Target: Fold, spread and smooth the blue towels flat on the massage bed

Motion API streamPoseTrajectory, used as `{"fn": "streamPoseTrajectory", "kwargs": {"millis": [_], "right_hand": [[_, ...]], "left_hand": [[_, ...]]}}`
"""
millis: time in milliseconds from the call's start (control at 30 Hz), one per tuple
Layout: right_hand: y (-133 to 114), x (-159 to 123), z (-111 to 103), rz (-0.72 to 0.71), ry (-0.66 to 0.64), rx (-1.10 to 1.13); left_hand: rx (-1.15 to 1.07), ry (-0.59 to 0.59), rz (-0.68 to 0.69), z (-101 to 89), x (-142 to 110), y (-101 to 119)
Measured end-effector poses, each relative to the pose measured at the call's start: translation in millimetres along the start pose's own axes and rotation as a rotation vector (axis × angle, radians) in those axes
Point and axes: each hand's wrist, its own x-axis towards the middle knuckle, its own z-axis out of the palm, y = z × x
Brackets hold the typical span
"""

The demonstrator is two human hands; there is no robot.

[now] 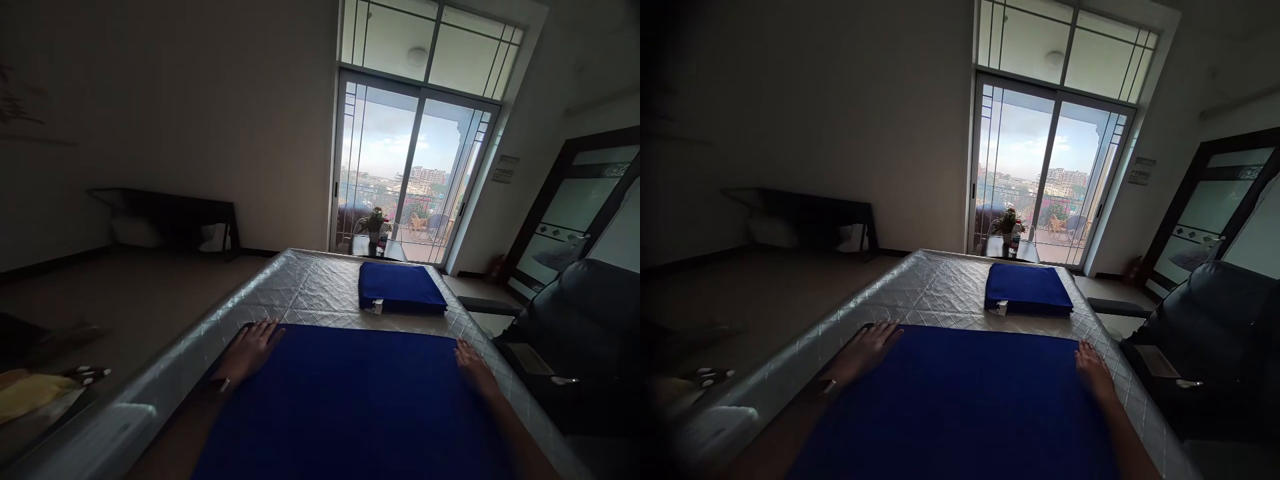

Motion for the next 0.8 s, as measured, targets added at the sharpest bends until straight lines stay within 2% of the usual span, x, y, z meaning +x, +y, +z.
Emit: {"fn": "streamPoseTrajectory", "kwargs": {"millis": [133,233,367,500,600,800], "right_hand": [[2,2,2,-0.003,0.001,-0.008],[4,4,1,-0.006,0.000,-0.017],[6,5,0,-0.011,0.002,-0.022],[6,3,0,-0.020,0.016,-0.020],[4,2,-2,-0.026,0.035,-0.018],[-4,-5,-12,-0.005,0.041,-0.037]], "left_hand": [[-0.018,-0.022,-0.013,-6.1,-1,0],[-0.010,-0.058,-0.075,-9.4,0,-3],[0.038,-0.025,-0.118,-4.9,2,-10],[0.043,0.006,-0.089,-0.7,2,-14],[0.017,0.014,-0.076,-3.4,0,-11],[0.063,-0.050,-0.109,-11.2,-2,-3]]}}
